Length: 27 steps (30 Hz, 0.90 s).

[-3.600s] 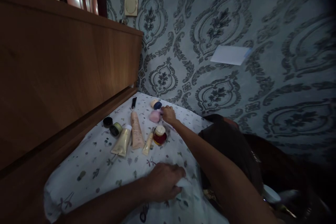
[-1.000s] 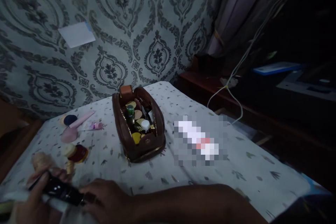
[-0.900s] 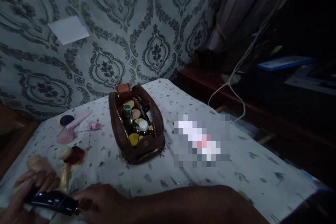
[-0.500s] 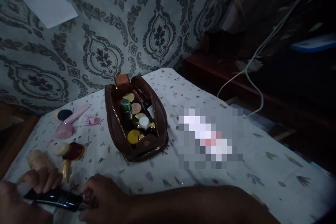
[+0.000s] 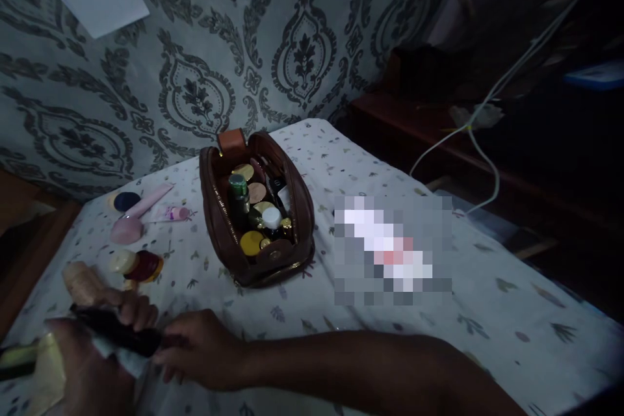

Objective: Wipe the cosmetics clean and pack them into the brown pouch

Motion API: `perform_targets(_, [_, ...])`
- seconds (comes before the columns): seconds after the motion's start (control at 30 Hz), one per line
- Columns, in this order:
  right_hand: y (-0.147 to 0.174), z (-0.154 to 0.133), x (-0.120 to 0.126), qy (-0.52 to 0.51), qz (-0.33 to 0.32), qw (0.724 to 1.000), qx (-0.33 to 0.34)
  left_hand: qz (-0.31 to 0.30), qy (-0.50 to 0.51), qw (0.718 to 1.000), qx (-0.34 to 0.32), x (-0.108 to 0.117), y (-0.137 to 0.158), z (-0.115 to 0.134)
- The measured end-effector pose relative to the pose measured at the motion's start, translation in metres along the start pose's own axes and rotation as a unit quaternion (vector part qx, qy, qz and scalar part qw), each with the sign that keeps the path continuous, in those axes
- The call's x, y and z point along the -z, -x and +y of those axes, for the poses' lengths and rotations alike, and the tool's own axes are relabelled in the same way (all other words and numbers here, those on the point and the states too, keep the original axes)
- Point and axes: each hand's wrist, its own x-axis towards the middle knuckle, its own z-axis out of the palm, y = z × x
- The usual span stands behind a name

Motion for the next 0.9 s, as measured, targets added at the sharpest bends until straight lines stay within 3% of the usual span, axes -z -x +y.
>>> perform_targets(0.2, [0.001, -0.001, 0.000, -0.051, -0.001, 0.999, -0.008, -0.106, 0.023, 0.994, 0.009, 0.001, 0.011, -0.016])
perform_targets(0.37, [0.001, 0.000, -0.001, -0.039, 0.006, 0.999, -0.019, -0.149, 0.066, 0.986, -0.028, 0.010, 0.002, -0.022])
perform_targets(0.6, [0.002, 0.001, -0.003, 0.022, 0.022, 1.000, 0.004, -0.138, 0.099, 0.985, -0.032, 0.016, 0.002, -0.033])
perform_targets(0.73, [0.004, -0.005, -0.004, 0.132, 0.055, 0.989, 0.030, -0.110, 0.136, 0.984, -0.014, 0.019, 0.004, -0.025])
perform_targets(0.9, [0.004, -0.005, -0.008, 0.207, 0.042, 0.977, 0.011, -0.049, 0.191, 0.980, -0.041, 0.026, -0.003, -0.011])
